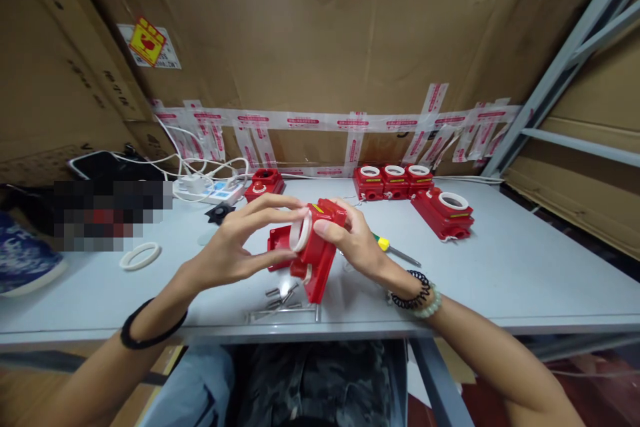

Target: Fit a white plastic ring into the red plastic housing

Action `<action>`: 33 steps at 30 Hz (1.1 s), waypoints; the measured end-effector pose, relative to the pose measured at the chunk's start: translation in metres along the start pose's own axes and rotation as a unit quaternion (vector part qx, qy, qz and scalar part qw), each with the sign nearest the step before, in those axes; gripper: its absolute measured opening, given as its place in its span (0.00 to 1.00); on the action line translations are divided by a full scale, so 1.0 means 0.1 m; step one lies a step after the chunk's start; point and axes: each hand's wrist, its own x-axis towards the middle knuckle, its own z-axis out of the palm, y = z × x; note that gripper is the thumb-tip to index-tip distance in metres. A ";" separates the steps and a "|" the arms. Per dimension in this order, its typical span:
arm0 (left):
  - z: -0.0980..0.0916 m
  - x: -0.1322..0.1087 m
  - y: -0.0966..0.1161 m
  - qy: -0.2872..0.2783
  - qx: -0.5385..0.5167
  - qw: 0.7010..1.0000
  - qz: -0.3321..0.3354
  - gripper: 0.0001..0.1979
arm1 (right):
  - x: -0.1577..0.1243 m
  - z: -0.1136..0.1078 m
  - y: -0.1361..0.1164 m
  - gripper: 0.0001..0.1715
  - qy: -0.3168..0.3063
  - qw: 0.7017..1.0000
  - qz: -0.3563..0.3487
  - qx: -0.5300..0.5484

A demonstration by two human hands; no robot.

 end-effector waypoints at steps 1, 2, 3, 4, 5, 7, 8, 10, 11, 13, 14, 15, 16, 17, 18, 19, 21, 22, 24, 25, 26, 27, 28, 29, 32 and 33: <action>-0.02 -0.01 0.00 -0.017 -0.003 1.000 0.015 0.21 | 0.00 0.00 0.01 0.23 -0.019 1.000 0.012 0.007; -0.04 -0.01 0.00 -0.033 -0.005 0.999 0.025 0.20 | -0.01 0.00 0.01 0.23 -0.037 0.999 0.024 0.017; -0.06 -0.01 0.00 -0.046 -0.007 0.998 0.029 0.20 | -0.01 0.00 0.02 0.23 -0.051 0.998 0.033 0.026; -0.07 -0.02 0.00 -0.055 -0.009 0.998 0.029 0.21 | -0.02 0.00 0.02 0.23 -0.057 0.997 0.038 0.032; -0.07 -0.01 0.00 -0.054 -0.013 0.998 0.026 0.23 | -0.02 0.00 0.02 0.22 -0.052 0.997 0.038 0.034; -0.05 0.00 0.00 -0.027 -0.021 0.999 0.003 0.29 | -0.02 0.02 0.00 0.22 -0.029 0.999 0.031 0.028; -0.04 0.00 0.01 -0.005 -0.020 1.000 -0.015 0.31 | -0.02 0.02 -0.01 0.23 -0.015 0.999 0.025 0.022; 0.00 0.01 0.01 0.032 -0.005 0.998 -0.046 0.30 | -0.02 0.04 -0.03 0.24 0.015 1.000 0.007 0.010; 0.02 0.01 0.02 0.038 0.007 0.998 -0.050 0.27 | -0.02 0.04 -0.03 0.25 0.027 1.000 -0.003 0.005; 0.03 0.00 0.02 0.023 0.025 0.999 -0.029 0.23 | -0.01 0.04 -0.03 0.25 0.038 0.999 -0.014 0.001; 0.03 -0.01 0.02 0.010 0.028 1.000 -0.006 0.22 | -0.01 0.03 -0.02 0.24 0.033 0.999 -0.011 0.005; 0.02 -0.01 0.02 -0.002 0.031 0.999 0.018 0.21 | -0.01 0.03 0.00 0.23 0.021 1.000 -0.001 0.013; 0.02 -0.02 0.02 -0.013 0.033 0.999 0.040 0.20 | -0.01 0.02 0.01 0.22 0.005 1.000 0.013 0.024; 0.01 -0.02 0.01 -0.019 0.035 0.998 0.058 0.20 | 0.00 0.02 0.02 0.21 -0.011 0.999 0.026 0.037; 0.01 -0.02 0.01 -0.023 0.037 0.997 0.070 0.21 | 0.00 0.02 0.03 0.21 -0.023 0.998 0.036 0.048; 0.01 -0.02 0.01 -0.023 0.037 0.996 0.075 0.22 | 0.00 0.02 0.03 0.22 -0.028 0.997 0.039 0.053; 0.02 -0.01 0.00 -0.010 0.029 0.998 0.055 0.26 | 0.00 0.03 0.02 0.22 -0.020 0.998 0.029 0.042; 0.04 -0.01 0.00 0.006 0.025 0.999 0.033 0.30 | 0.00 0.03 0.01 0.22 -0.011 0.999 0.021 0.029; 0.06 -0.01 -0.01 0.036 0.020 0.999 -0.019 0.33 | 0.00 0.05 -0.02 0.23 0.011 1.000 0.005 0.003; 0.07 -0.01 -0.01 0.046 0.022 0.998 -0.038 0.30 | 0.00 0.05 -0.03 0.24 0.021 1.000 -0.002 -0.007; 0.08 -0.01 -0.01 0.049 0.026 0.997 -0.047 0.27 | -0.01 0.06 -0.04 0.25 0.029 0.999 -0.008 -0.014; 0.08 -0.01 -0.01 0.045 0.030 0.998 -0.044 0.25 | -0.01 0.06 -0.04 0.26 0.035 0.999 -0.011 -0.018; 0.08 -0.02 -0.01 0.035 0.032 0.998 -0.032 0.24 | -0.01 0.06 -0.04 0.26 0.036 0.999 -0.014 -0.020; 0.07 -0.02 -0.01 0.023 0.031 0.999 -0.015 0.24 | 0.00 0.05 -0.03 0.26 0.033 0.999 -0.014 -0.019; 0.03 -0.02 -0.01 0.000 0.019 0.999 0.050 0.22 | -0.01 0.04 -0.01 0.24 0.009 1.000 0.003 -0.003; 0.02 -0.02 -0.01 -0.004 0.016 0.998 0.064 0.22 | -0.01 0.03 -0.01 0.24 0.005 1.000 0.009 0.004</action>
